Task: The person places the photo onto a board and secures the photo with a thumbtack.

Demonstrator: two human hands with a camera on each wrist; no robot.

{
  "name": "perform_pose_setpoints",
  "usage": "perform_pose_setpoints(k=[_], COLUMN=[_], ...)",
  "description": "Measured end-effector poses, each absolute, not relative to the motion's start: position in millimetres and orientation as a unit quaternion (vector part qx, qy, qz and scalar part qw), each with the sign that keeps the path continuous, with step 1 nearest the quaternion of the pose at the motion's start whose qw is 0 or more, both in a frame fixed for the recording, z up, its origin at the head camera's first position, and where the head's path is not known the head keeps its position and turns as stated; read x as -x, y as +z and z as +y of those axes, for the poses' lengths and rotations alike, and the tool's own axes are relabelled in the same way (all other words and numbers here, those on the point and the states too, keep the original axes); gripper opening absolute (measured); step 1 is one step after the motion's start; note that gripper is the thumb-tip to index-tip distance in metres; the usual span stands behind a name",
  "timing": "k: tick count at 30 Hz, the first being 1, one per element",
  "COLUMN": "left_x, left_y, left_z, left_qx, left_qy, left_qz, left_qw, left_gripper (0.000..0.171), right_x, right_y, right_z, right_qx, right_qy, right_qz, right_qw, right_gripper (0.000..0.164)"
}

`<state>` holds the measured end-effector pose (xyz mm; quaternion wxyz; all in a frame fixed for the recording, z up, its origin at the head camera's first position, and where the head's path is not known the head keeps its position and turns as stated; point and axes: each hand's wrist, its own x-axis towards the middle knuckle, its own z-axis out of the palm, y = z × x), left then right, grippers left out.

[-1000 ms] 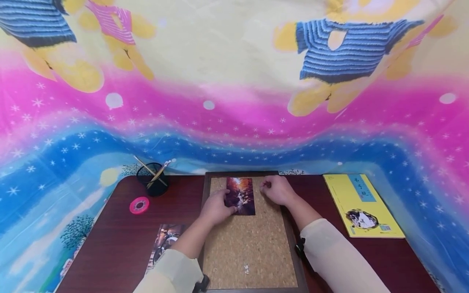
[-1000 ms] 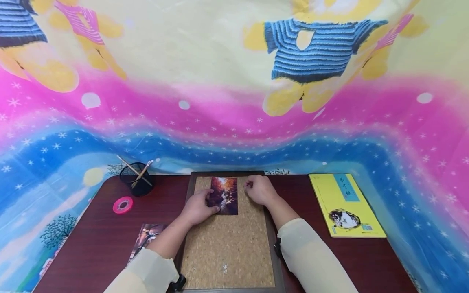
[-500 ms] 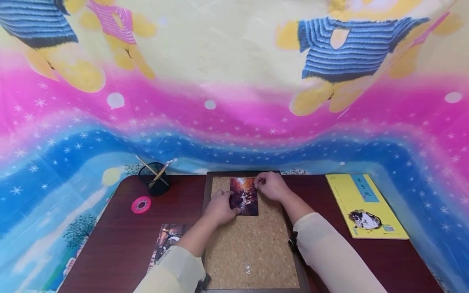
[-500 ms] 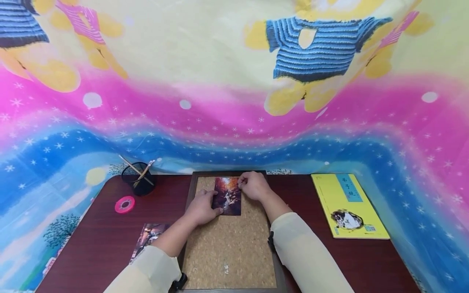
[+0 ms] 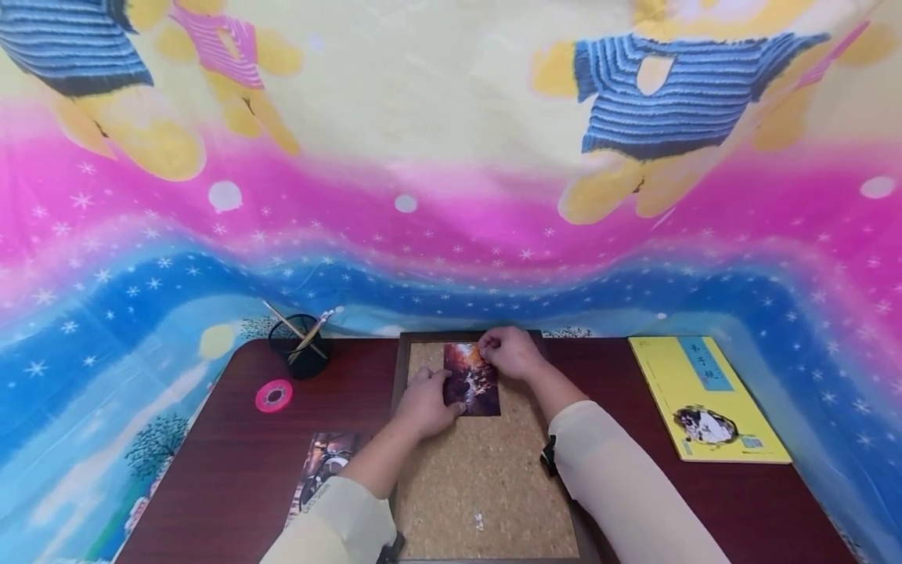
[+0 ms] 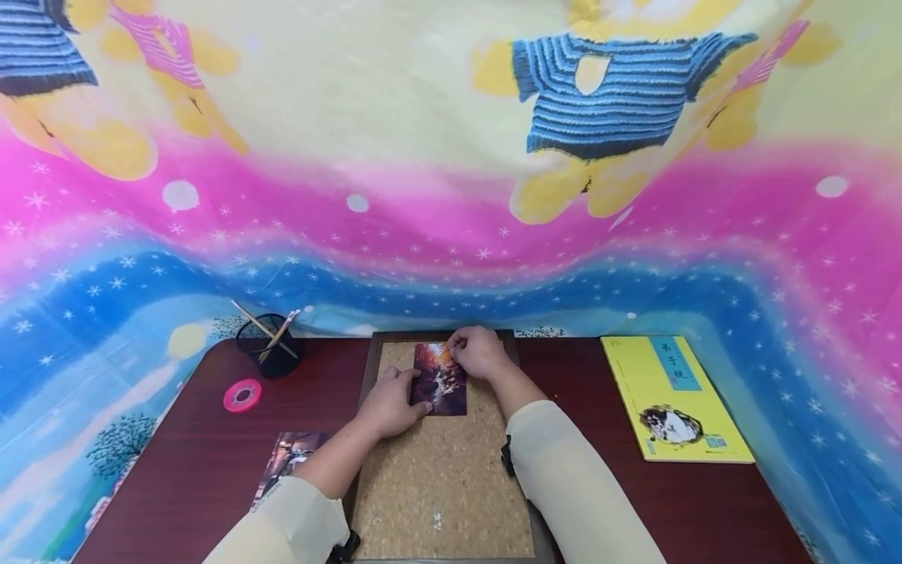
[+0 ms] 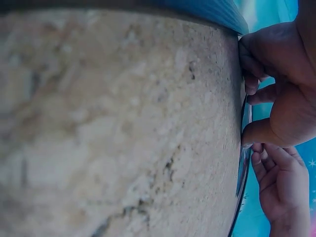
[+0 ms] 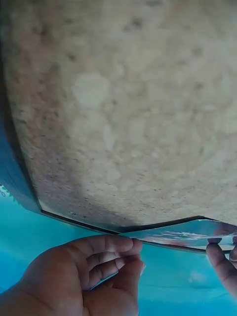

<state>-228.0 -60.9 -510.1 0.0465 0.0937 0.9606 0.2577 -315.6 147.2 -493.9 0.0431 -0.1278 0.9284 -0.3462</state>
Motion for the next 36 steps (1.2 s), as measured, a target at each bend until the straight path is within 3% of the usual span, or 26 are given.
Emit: perform_pose_setpoints(k=[36], left_x=[230.2], left_y=[-513.6], left_z=[-64.7], left_qx=[-0.105], left_qy=[0.251], left_qz=[0.961], left_qw=[0.048], left_gripper=[0.067], right_x=[337.3], right_y=[-500.4], right_z=[122.9], right_qx=[0.133], right_qy=[-0.283], right_qz=[0.946], right_qw=[0.085], right_gripper=[0.015])
